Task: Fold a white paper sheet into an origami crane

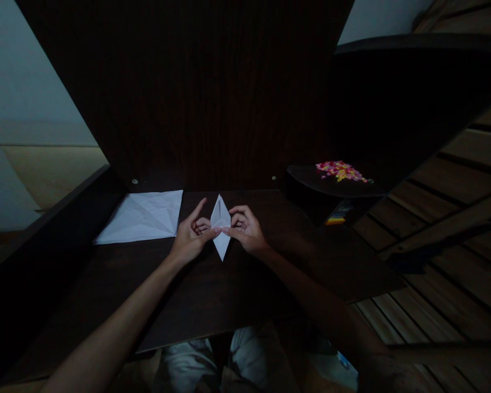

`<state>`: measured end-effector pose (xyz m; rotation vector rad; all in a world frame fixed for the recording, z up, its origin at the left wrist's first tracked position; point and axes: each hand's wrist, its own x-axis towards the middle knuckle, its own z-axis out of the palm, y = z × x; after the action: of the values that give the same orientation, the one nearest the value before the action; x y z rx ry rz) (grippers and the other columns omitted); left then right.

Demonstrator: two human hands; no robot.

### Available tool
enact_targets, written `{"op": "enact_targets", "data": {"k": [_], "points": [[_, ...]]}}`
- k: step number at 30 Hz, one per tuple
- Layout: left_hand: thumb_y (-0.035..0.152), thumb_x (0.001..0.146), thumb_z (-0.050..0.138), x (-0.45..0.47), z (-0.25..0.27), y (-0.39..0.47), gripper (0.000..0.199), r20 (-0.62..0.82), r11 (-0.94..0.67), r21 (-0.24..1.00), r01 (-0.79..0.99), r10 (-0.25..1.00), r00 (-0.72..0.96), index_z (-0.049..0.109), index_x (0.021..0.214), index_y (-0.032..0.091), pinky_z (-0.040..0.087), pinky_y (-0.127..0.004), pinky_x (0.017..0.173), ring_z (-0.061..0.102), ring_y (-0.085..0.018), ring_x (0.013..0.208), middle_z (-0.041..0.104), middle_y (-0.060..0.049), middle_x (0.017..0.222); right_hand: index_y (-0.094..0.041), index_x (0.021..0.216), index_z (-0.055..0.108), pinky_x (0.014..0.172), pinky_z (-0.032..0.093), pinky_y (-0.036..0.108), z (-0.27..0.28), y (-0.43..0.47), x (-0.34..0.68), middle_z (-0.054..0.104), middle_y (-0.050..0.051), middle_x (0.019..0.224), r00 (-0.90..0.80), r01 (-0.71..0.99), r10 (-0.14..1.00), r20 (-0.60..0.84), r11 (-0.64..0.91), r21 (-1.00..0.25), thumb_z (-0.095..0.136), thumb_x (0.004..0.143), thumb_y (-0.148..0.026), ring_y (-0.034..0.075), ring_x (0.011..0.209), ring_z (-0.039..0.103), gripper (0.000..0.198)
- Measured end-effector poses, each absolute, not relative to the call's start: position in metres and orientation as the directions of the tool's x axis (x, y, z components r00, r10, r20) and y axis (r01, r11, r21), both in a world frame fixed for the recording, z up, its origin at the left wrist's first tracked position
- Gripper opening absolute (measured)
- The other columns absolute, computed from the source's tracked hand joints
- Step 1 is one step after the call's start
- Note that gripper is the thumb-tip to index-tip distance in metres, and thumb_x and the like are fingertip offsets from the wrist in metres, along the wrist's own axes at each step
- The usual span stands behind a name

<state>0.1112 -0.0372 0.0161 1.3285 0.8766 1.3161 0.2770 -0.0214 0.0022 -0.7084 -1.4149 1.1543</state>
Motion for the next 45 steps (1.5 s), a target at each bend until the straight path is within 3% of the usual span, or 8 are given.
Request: {"op": "enact_targets", "data": {"k": [7, 11, 14, 18, 22, 33, 39, 45], "points": [[0.020, 0.069, 0.072, 0.1125, 0.0196, -0.0400, 0.085, 0.302, -0.291, 0.952, -0.099, 0.946, 0.119, 0.029, 0.142, 0.019, 0.049, -0.025, 0.067, 0.061, -0.012, 0.069, 0.065, 0.000, 0.081, -0.025, 0.106, 0.049, 0.058, 0.046, 0.023, 0.0014, -0.0217, 0.2771, 0.055, -0.003, 0.075, -0.177, -0.121, 0.900, 0.399, 0.382, -0.916, 0.074, 0.067, -0.031, 0.011, 0.064, 0.054, 0.047], [0.019, 0.071, 0.071, 0.1179, 0.0202, -0.0434, 0.056, 0.411, -0.402, 0.909, -0.107, 0.909, 0.070, 0.044, 0.120, 0.023, 0.051, -0.025, 0.069, 0.062, -0.013, 0.076, 0.061, -0.004, 0.098, -0.024, 0.105, 0.053, 0.057, 0.048, 0.023, 0.0002, -0.0233, 0.2777, 0.059, 0.003, 0.095, -0.160, -0.073, 0.873, 0.461, 0.455, -0.888, 0.070, 0.071, -0.029, 0.011, 0.071, 0.056, 0.038], [0.020, 0.072, 0.070, 0.1187, 0.0195, -0.0438, 0.041, 0.427, -0.418, 0.902, -0.111, 0.902, 0.068, 0.047, 0.106, 0.022, 0.050, -0.025, 0.068, 0.062, -0.013, 0.079, 0.059, -0.004, 0.102, -0.023, 0.099, 0.056, 0.056, 0.049, 0.023, -0.0014, -0.0248, 0.2777, 0.058, 0.002, 0.091, -0.162, -0.069, 0.853, 0.496, 0.492, -0.868, 0.070, 0.072, -0.026, 0.012, 0.070, 0.056, 0.030], [0.021, 0.071, 0.070, 0.1163, 0.0184, -0.0418, 0.037, 0.398, -0.390, 0.916, -0.099, 0.913, 0.084, 0.048, 0.101, 0.022, 0.048, -0.022, 0.062, 0.061, -0.012, 0.072, 0.060, 0.001, 0.088, -0.023, 0.095, 0.059, 0.056, 0.050, 0.023, -0.0026, -0.0253, 0.2782, 0.056, 0.002, 0.088, -0.197, -0.064, 0.829, 0.523, 0.521, -0.851, 0.068, 0.074, -0.025, 0.012, 0.071, 0.055, 0.023], [0.024, 0.072, 0.071, 0.1140, 0.0170, -0.0398, 0.029, 0.364, -0.358, 0.931, -0.072, 0.924, 0.117, 0.052, 0.093, 0.019, 0.048, -0.023, 0.062, 0.062, -0.014, 0.072, 0.063, 0.001, 0.079, -0.025, 0.111, 0.061, 0.060, 0.050, 0.024, -0.0020, -0.0253, 0.2799, 0.058, 0.003, 0.092, -0.216, 0.010, 0.822, 0.526, 0.541, -0.841, 0.065, 0.077, -0.027, 0.013, 0.073, 0.055, 0.034], [0.028, 0.072, 0.070, 0.1121, 0.0139, -0.0389, 0.021, 0.384, -0.383, 0.923, -0.029, 0.914, 0.132, 0.057, 0.085, 0.017, 0.051, -0.030, 0.076, 0.061, -0.018, 0.086, 0.062, -0.004, 0.090, -0.028, 0.124, 0.054, 0.061, 0.049, 0.023, -0.0022, -0.0272, 0.2807, 0.058, 0.003, 0.092, -0.241, 0.112, 0.805, 0.542, 0.577, -0.809, 0.063, 0.078, -0.027, 0.013, 0.075, 0.055, 0.047], [0.023, 0.074, 0.069, 0.1133, 0.0124, -0.0394, 0.020, 0.399, -0.395, 0.917, -0.062, 0.907, 0.133, 0.055, 0.087, 0.018, 0.049, -0.028, 0.076, 0.061, -0.016, 0.085, 0.062, -0.002, 0.091, -0.026, 0.111, 0.061, 0.057, 0.047, 0.022, -0.0003, -0.0271, 0.2812, 0.055, 0.004, 0.089, -0.260, 0.118, 0.784, 0.564, 0.605, -0.787, 0.061, 0.080, -0.028, 0.013, 0.075, 0.053, 0.031], [0.020, 0.071, 0.071, 0.1142, 0.0131, -0.0398, 0.041, 0.406, -0.395, 0.913, -0.102, 0.907, 0.114, 0.048, 0.104, 0.021, 0.050, -0.025, 0.070, 0.062, -0.015, 0.082, 0.061, -0.003, 0.091, -0.022, 0.101, 0.064, 0.053, 0.046, 0.022, 0.0025, -0.0282, 0.2809, 0.053, 0.004, 0.083, -0.273, 0.124, 0.794, 0.543, 0.589, -0.799, 0.064, 0.078, -0.030, 0.013, 0.068, 0.052, 0.025]]}}
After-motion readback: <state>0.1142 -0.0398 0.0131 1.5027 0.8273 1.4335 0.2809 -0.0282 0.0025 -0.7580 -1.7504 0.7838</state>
